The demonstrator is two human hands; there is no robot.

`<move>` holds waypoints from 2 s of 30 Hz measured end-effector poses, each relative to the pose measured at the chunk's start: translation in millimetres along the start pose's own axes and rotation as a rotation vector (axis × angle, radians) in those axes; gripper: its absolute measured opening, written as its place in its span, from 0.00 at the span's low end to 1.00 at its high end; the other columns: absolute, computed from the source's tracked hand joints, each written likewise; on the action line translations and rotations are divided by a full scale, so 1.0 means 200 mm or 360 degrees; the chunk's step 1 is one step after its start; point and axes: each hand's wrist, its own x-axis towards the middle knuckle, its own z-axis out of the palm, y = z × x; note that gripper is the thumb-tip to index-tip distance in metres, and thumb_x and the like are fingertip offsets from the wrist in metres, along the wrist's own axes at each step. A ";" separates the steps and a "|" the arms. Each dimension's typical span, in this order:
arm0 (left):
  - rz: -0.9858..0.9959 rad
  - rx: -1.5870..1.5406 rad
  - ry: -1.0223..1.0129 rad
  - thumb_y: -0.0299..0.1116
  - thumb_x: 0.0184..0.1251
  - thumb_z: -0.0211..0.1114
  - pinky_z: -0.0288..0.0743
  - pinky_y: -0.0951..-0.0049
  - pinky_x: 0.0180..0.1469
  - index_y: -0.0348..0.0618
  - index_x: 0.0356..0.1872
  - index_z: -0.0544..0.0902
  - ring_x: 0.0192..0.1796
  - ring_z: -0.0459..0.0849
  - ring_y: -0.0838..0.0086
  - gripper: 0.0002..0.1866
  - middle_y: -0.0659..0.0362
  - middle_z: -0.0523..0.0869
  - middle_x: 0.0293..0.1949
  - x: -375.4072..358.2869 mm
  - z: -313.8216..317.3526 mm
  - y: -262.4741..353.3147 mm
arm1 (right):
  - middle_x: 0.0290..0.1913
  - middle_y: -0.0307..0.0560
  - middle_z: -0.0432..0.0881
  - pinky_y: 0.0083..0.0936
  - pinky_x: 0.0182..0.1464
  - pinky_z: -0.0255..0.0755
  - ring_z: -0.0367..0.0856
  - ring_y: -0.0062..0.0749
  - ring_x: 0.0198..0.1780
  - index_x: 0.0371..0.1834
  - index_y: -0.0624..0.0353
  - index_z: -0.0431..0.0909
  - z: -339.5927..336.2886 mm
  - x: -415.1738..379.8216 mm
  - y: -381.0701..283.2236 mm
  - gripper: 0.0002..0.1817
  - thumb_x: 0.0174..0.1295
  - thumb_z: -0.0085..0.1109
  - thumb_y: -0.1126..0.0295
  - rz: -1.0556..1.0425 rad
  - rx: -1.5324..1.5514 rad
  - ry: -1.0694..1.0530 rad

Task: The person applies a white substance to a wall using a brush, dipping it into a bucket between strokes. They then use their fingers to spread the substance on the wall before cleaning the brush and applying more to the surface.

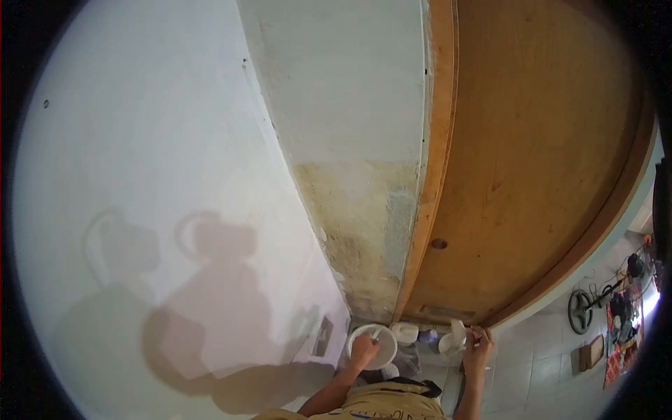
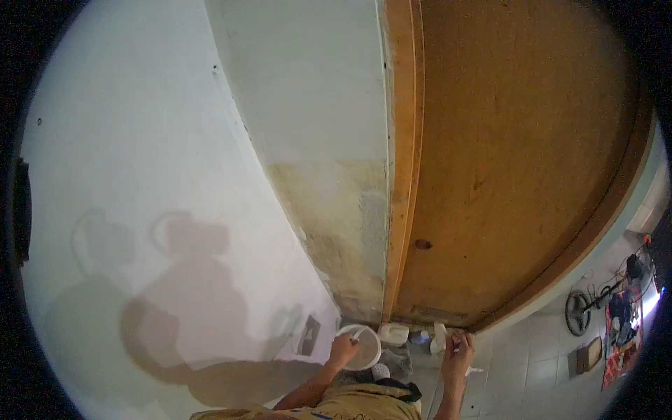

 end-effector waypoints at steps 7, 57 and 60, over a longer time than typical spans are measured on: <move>0.0257 -0.0161 0.0311 0.37 0.52 0.68 0.77 0.53 0.42 0.39 0.35 0.84 0.36 0.84 0.50 0.13 0.46 0.86 0.31 0.03 -0.18 0.24 | 0.41 0.51 0.81 0.37 0.45 0.74 0.79 0.48 0.44 0.43 0.64 0.80 -0.06 0.01 -0.09 0.14 0.52 0.65 0.80 -0.0377 -0.0232 -0.0326; 0.0238 0.0021 0.0149 0.32 0.48 0.69 0.76 0.59 0.35 0.35 0.28 0.85 0.30 0.82 0.49 0.10 0.43 0.83 0.26 0.13 -0.59 0.38 | 0.53 0.56 0.80 0.39 0.54 0.72 0.78 0.50 0.54 0.51 0.60 0.77 1.30 -0.15 -0.02 0.15 0.63 0.50 0.69 -0.1478 0.0113 -0.2197; 0.0268 -0.0006 0.0138 0.32 0.48 0.70 0.76 0.59 0.35 0.35 0.28 0.85 0.29 0.82 0.48 0.10 0.43 0.83 0.25 0.15 -0.56 0.36 | 0.56 0.56 0.78 0.40 0.57 0.69 0.76 0.50 0.57 0.56 0.59 0.74 1.36 -0.21 0.00 0.18 0.65 0.52 0.65 -0.1452 0.0339 -0.1990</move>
